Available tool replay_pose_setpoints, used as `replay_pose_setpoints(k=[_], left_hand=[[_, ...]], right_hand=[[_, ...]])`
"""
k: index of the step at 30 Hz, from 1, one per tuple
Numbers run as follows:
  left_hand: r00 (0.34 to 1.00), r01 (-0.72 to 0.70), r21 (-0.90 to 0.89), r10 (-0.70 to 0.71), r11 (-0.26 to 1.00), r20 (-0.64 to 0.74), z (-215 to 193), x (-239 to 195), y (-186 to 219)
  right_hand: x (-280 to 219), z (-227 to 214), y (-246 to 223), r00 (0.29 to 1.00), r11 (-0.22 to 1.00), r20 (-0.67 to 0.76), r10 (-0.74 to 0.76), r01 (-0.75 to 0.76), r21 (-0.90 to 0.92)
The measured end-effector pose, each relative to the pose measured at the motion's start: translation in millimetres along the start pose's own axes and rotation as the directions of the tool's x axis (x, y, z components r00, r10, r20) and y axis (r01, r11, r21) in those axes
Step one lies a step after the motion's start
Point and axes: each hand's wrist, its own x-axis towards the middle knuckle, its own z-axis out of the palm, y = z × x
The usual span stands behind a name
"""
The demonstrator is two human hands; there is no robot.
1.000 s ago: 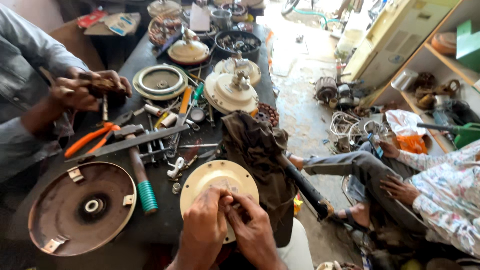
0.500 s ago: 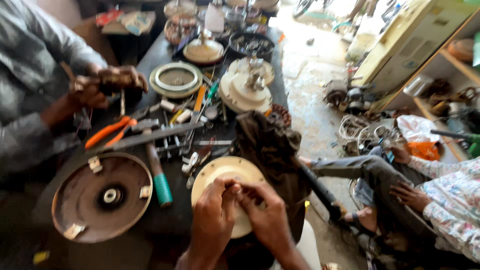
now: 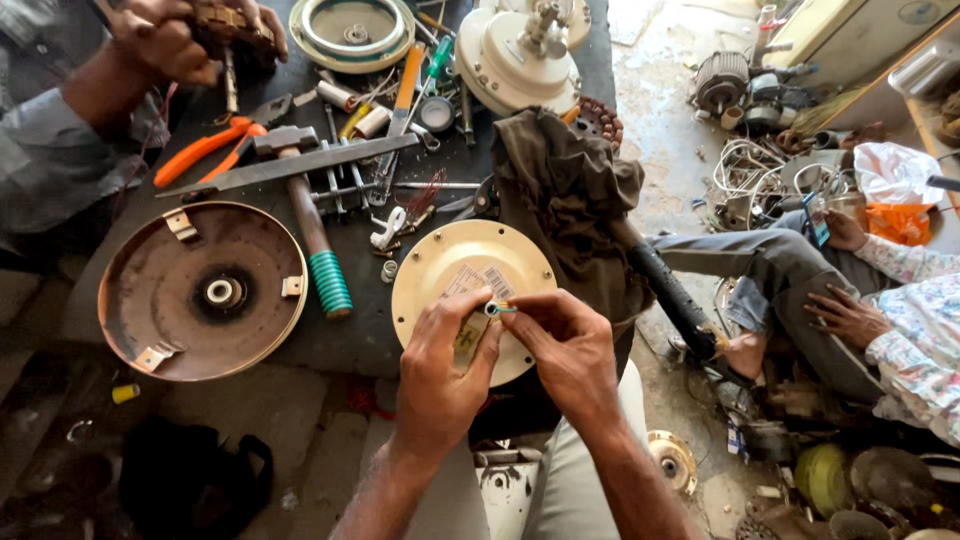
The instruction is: The person wipes a fan motor housing and a copper coil stator with a cloth, and handles wires on a motor shaft while sitting at a cluttered workbench.
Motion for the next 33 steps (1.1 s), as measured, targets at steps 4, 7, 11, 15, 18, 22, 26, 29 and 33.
replay_pose_setpoints(k=[4,7,11,15,18,22,26,29,33], left_hand=[[0.999,-0.044,0.026,0.044,0.999,0.008,-0.2,-1.2,-2.5],[0.999,-0.044,0.028,0.044,0.999,0.025,-0.8,-0.6,-3.5],[0.996,-0.083,0.031,0.082,0.996,0.035,-1.4,-0.1,-3.4],[0.997,-0.079,0.028,0.079,0.996,0.021,-0.6,-1.5,-1.5],[0.996,-0.085,0.029,0.084,0.996,0.019,-0.4,-2.1,-1.2],[0.997,-0.076,0.027,0.076,0.997,0.023,-1.7,-1.6,-2.0],[0.997,-0.076,0.02,0.076,0.997,0.033,-2.2,-0.9,-1.5],[0.997,-0.081,0.026,0.081,0.996,0.016,-0.9,-0.5,-1.7],[0.997,-0.073,0.026,0.072,0.997,0.013,0.9,-1.4,-3.3]], right_hand=[[6.4,-5.2,-6.5,0.998,0.984,0.067,0.021,-0.009,-0.178],[9.3,-5.9,-9.9,0.996,0.967,0.085,-0.003,0.025,-0.253],[14.6,-7.0,-14.1,0.993,0.948,0.112,0.029,0.008,-0.318],[18.1,-8.8,-17.6,0.984,0.951,0.177,0.0,0.054,-0.303],[19.6,-10.8,-19.3,0.987,0.95,0.152,0.056,-0.006,-0.311],[19.6,-10.4,-18.4,0.99,0.933,0.14,0.019,0.033,-0.359],[21.0,-10.7,-12.6,0.994,0.937,0.108,0.011,0.028,-0.348],[21.8,-10.0,-9.0,0.994,0.95,0.106,0.006,0.028,-0.312],[21.3,-10.8,-10.8,0.987,0.941,0.153,-0.042,0.09,-0.327]])
